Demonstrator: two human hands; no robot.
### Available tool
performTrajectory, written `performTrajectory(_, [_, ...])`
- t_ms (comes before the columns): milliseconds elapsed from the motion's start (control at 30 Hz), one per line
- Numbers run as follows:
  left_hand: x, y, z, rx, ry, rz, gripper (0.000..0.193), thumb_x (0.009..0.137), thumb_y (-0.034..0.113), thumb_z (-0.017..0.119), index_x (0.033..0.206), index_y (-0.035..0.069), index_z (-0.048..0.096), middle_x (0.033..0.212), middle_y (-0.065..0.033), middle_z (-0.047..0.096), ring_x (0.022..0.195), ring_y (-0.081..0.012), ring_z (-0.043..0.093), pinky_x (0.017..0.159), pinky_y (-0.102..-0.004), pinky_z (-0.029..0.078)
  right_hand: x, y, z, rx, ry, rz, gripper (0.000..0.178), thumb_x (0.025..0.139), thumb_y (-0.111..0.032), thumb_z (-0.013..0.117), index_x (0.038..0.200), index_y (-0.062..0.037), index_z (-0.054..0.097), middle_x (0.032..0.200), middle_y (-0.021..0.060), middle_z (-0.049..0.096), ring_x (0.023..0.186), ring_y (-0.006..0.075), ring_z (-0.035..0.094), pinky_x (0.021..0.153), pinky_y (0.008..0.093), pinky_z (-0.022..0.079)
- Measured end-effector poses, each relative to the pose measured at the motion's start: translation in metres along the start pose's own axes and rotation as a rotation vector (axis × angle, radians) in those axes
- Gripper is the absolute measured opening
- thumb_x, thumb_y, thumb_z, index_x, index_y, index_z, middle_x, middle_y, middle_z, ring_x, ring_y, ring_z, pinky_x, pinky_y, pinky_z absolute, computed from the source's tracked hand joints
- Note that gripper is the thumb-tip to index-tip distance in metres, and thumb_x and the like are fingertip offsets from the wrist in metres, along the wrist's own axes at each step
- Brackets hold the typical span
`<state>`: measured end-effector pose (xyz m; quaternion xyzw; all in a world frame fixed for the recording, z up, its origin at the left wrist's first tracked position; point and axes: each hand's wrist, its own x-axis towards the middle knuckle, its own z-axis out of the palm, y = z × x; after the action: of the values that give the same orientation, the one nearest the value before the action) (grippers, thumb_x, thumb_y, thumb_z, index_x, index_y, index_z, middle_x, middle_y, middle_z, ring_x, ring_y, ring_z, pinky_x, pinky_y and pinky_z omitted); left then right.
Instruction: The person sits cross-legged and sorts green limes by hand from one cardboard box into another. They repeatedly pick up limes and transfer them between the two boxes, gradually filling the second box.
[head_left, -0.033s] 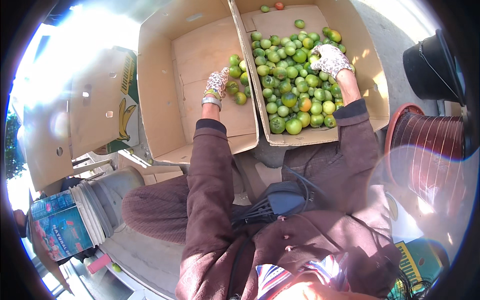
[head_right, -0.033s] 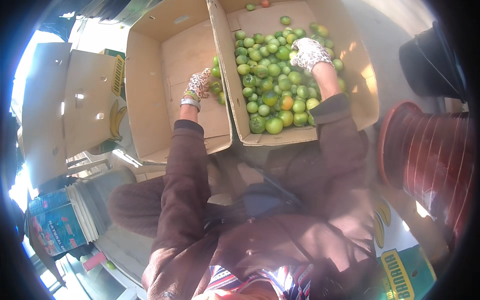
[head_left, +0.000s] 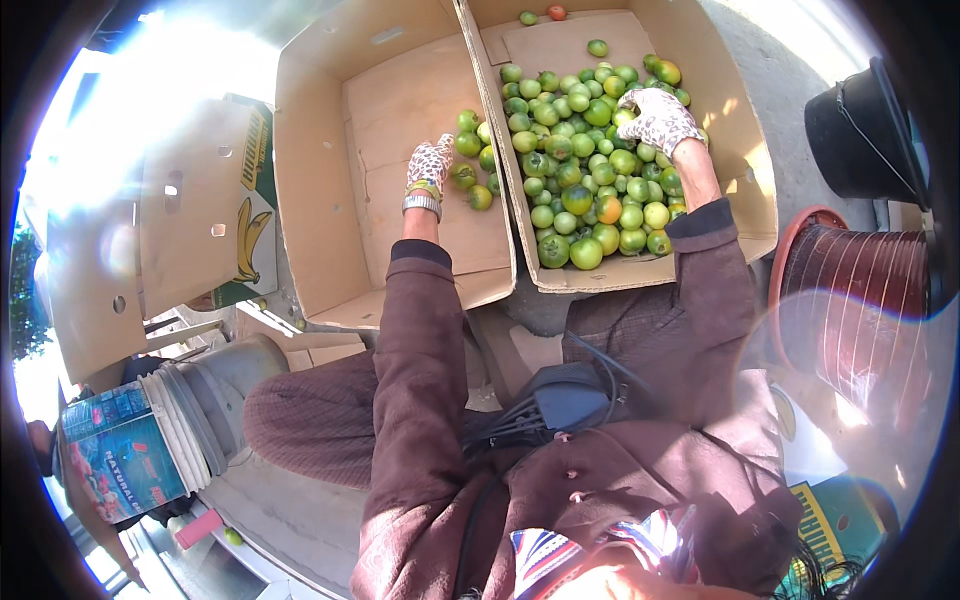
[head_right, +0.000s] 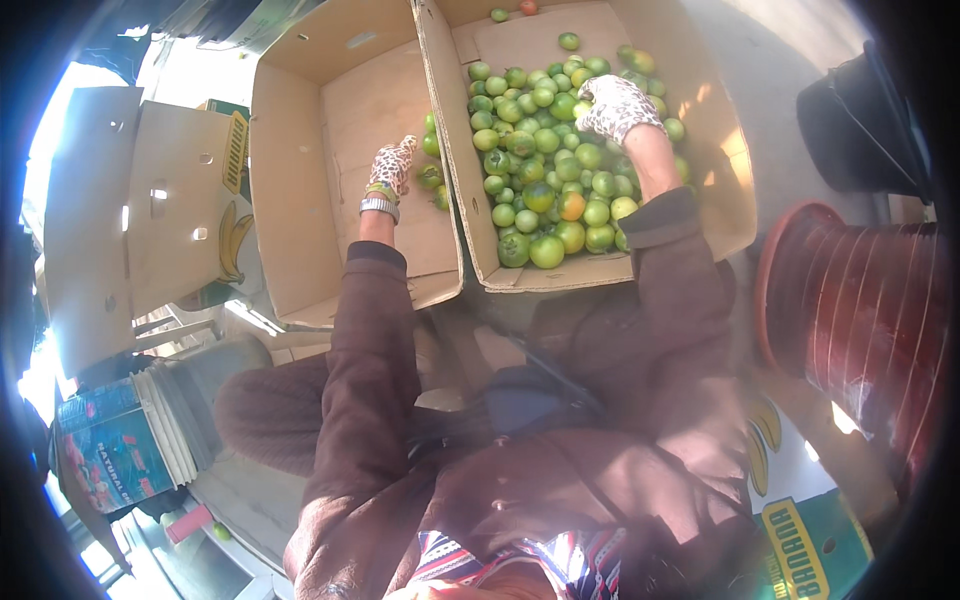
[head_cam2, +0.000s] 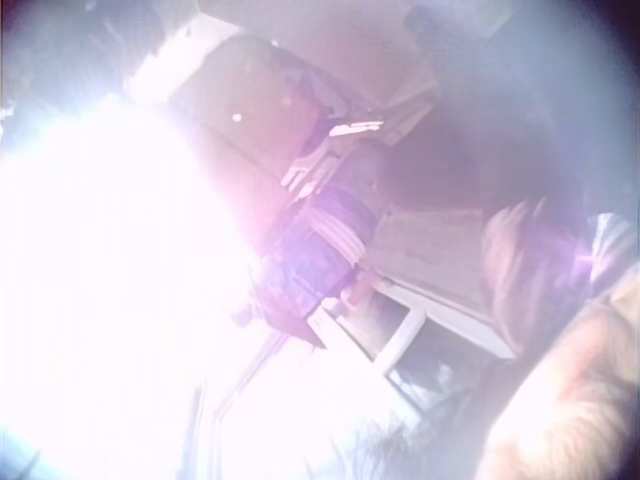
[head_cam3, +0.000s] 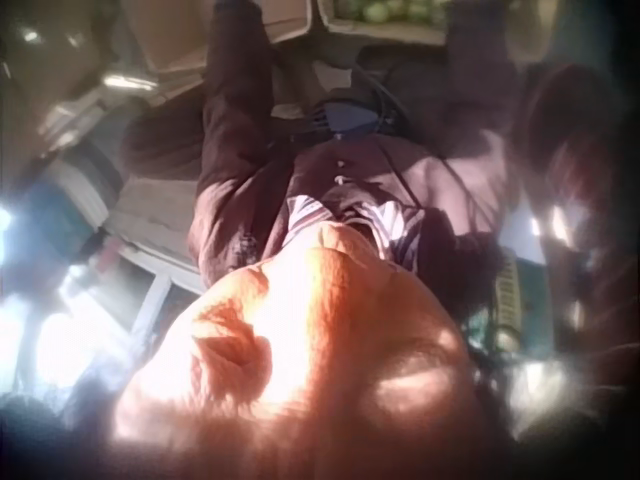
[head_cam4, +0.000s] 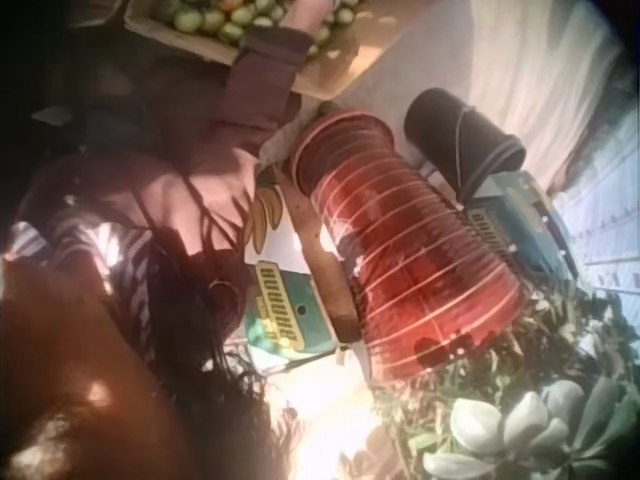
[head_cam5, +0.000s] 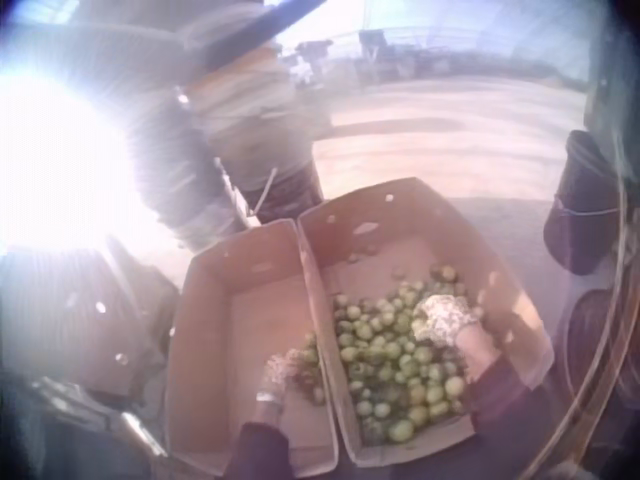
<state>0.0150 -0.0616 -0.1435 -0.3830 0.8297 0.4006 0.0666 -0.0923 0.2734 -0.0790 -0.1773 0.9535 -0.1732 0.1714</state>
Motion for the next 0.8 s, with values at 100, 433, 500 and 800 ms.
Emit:
performTrajectory(100, [0.004,0.012,-0.016,0.038,0.45,0.333,0.055,0.088,0.034,0.061,0.125,-0.007,0.053,0.115,-0.0214,0.064,0.094,-0.0284,0.067,0.088,-0.0367,0.05,0.001,-0.01,0.003,0.16,0.135,-0.171,0.046,0.071,-0.027,0.075,0.113,-0.0137,0.064,0.11,0.0095,0.066,0.101,0.0302,0.062,0.09,0.0405,0.049])
performTrajectory(433, [-0.108,0.115,-0.036,-0.75,-0.335,0.772,0.035,0.087,0.006,0.066,0.121,-0.002,0.061,0.113,-0.0107,0.067,0.101,-0.0156,0.063,0.085,-0.0287,0.053,-0.043,-0.094,0.0,0.451,0.593,-0.589,0.042,0.077,-0.025,0.074,0.116,-0.0124,0.065,0.107,0.0064,0.067,0.092,0.0223,0.065,0.082,0.0354,0.052])
performTrajectory(500, [-0.114,0.115,-0.033,-0.668,-0.425,0.78,0.035,0.086,0.007,0.067,0.121,-0.001,0.062,0.115,-0.0103,0.066,0.103,-0.015,0.062,0.089,-0.0286,0.051,-0.039,-0.102,0.011,0.35,0.71,-0.732,0.042,0.076,-0.025,0.075,0.115,-0.0097,0.066,0.105,0.007,0.068,0.089,0.0234,0.066,0.08,0.035,0.053])
performTrajectory(800, [-0.011,0.056,-0.026,-0.765,0.144,0.346,0.016,0.087,0.009,0.068,0.1,0.0,0.068,0.088,-0.0074,0.068,0.066,-0.0133,0.064,0.057,-0.0264,0.055,-0.009,-0.062,0.012,0.224,0.788,-0.492,0.033,0.087,-0.019,0.061,0.12,-0.0142,0.063,0.106,0.0086,0.067,0.095,0.0264,0.063,0.082,0.0377,0.052])
